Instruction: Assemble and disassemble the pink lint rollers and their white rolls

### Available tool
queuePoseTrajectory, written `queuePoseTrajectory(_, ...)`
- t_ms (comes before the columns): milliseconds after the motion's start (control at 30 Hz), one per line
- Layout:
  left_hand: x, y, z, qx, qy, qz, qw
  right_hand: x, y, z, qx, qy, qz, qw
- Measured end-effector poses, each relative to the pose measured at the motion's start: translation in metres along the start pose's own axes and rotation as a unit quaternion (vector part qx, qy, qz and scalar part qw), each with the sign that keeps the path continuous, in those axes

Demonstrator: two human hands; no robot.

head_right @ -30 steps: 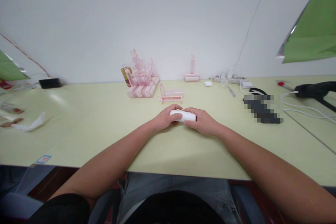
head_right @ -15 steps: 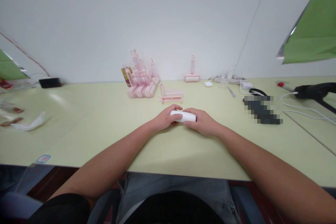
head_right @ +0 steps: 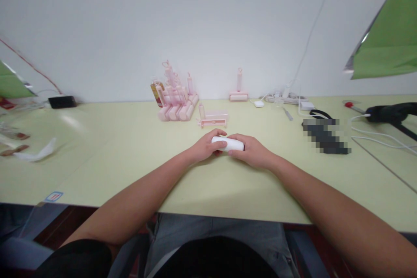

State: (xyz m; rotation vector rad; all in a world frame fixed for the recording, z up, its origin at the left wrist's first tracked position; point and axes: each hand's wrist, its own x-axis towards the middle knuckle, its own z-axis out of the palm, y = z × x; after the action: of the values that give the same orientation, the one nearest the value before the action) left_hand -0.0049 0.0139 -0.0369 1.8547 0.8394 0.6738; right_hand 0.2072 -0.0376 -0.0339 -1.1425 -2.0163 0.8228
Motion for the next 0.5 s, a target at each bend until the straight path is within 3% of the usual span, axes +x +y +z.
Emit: queuePoseTrajectory(500, 0.0011, -0.0026, 0.0000, -0.002, -0.003, -0.006, 1.000, 0.0001, 0.0019, 0.0010, -0.004, 0.002, -0.001, 1.000)
